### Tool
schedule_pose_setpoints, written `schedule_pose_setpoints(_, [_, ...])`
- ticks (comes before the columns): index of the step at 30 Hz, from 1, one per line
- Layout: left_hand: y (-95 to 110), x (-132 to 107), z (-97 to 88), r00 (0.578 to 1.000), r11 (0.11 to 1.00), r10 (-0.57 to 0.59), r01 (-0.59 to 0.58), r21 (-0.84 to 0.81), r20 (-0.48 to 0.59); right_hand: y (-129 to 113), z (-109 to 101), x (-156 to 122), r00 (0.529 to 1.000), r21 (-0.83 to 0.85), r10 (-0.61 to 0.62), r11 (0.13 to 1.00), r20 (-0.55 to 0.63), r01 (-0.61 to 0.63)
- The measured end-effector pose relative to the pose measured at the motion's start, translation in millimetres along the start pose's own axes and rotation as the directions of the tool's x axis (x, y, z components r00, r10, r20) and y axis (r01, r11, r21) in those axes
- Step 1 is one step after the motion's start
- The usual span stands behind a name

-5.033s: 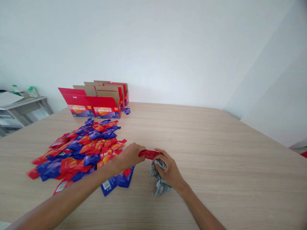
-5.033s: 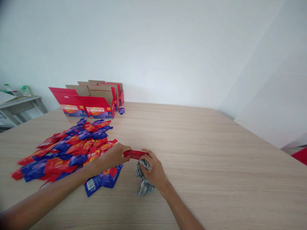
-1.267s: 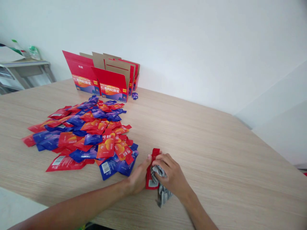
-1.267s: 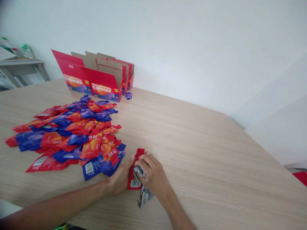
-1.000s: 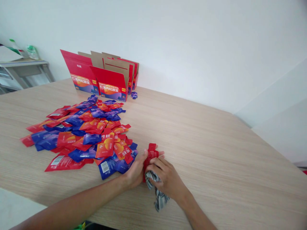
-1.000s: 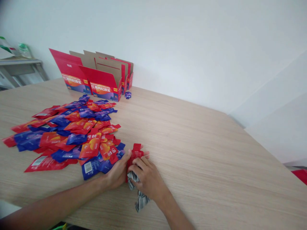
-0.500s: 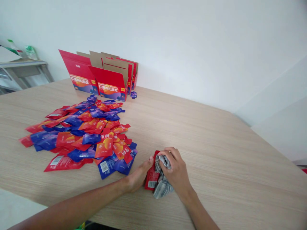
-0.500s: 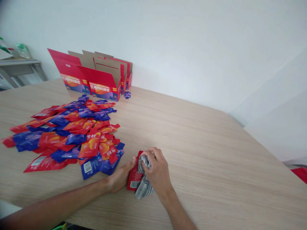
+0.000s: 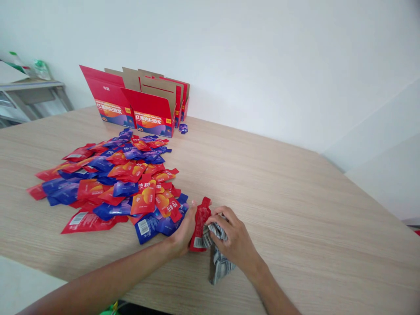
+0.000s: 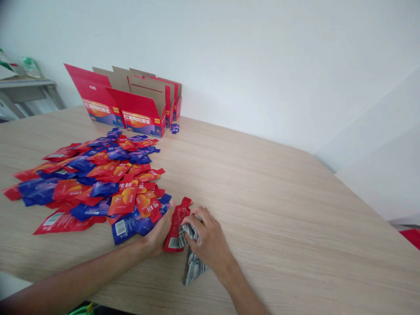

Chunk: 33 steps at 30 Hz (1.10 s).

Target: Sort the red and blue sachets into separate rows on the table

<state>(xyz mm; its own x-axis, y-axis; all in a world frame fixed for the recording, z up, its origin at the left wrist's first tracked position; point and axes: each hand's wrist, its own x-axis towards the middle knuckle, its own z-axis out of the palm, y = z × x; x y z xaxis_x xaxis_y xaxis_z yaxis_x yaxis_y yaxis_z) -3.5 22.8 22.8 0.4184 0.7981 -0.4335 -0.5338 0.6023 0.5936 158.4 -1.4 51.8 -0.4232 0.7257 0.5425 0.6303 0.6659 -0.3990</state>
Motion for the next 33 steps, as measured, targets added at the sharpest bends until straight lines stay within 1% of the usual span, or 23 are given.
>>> schedule_pose_setpoints(2, [1.9,-1.4,0.3,0.999,0.999,-0.031,0.032,-0.032,0.024,1.9,-4.8,0.8,0.999,0.027,0.003,1.000,-0.048,-0.002])
schedule_pose_setpoints(4, [3.1,-3.6,0.9,0.998,0.997,-0.054,0.055,-0.054,0.019,2.7,-9.4,2.1,0.995,0.067,0.022,0.998,-0.098,-0.016])
schedule_pose_setpoints(7, [4.0,-6.7,0.0,0.992,0.990,-0.123,0.124,-0.065,0.022,1.0,-13.8,4.7,0.984,0.171,0.089,0.983,-0.151,-0.063])
schedule_pose_setpoints(10, [5.0,-7.4,-3.6,0.977,0.979,-0.195,0.199,-0.038,0.084,-2.2,-15.2,7.4,0.970,0.295,0.171,0.949,-0.172,-0.115])
schedule_pose_setpoints(15, [9.0,-1.7,-8.6,0.950,0.964,-0.265,0.267,0.006,0.166,-0.9,-14.6,8.9,0.933,0.465,0.317,0.861,-0.171,-0.207])
schedule_pose_setpoints(18, [10.4,1.3,-9.3,0.941,0.959,-0.282,0.284,0.015,0.189,5.2,-14.0,6.6,0.891,0.574,0.434,0.768,-0.137,-0.285])
schedule_pose_setpoints(21, [10.7,1.1,-8.6,0.949,0.962,-0.271,0.272,0.016,0.159,13.3,-14.1,3.0,0.812,0.678,0.571,0.645,-0.121,-0.353])
schedule_pose_setpoints(23, [10.7,0.2,-6.8,0.958,0.966,-0.252,0.258,-0.025,0.139,17.7,-15.7,1.6,0.767,0.732,0.625,0.589,-0.145,-0.342])
schedule_pose_setpoints(24, [10.7,-0.2,-5.5,0.961,0.966,-0.242,0.251,-0.055,0.133,19.1,-17.2,1.5,0.759,0.743,0.630,0.585,-0.164,-0.325])
schedule_pose_setpoints(25, [10.6,-0.4,-3.9,0.964,0.966,-0.232,0.244,-0.087,0.128,19.8,-19.2,1.8,0.766,0.738,0.616,0.602,-0.187,-0.304])
schedule_pose_setpoints(26, [10.2,-0.2,-2.4,0.968,0.966,-0.215,0.230,-0.118,0.128,19.7,-21.5,2.5,0.787,0.714,0.579,0.642,-0.212,-0.280])
schedule_pose_setpoints(27, [9.6,0.2,-0.9,0.972,0.967,-0.193,0.212,-0.144,0.133,18.9,-23.8,3.3,0.816,0.671,0.526,0.697,-0.239,-0.252])
schedule_pose_setpoints(29, [7.4,1.4,0.9,0.977,0.971,-0.148,0.173,-0.167,0.154,15.7,-27.0,4.8,0.886,0.544,0.382,0.817,-0.262,-0.191])
schedule_pose_setpoints(31, [3.7,2.4,0.7,0.980,0.977,-0.105,0.133,-0.164,0.171,11.9,-26.2,5.3,0.944,0.400,0.229,0.909,-0.237,-0.120])
schedule_pose_setpoints(33, [-1.1,2.0,-0.8,0.978,0.988,-0.094,0.115,-0.105,0.188,8.9,-20.2,4.4,0.980,0.265,0.095,0.963,-0.176,-0.046])
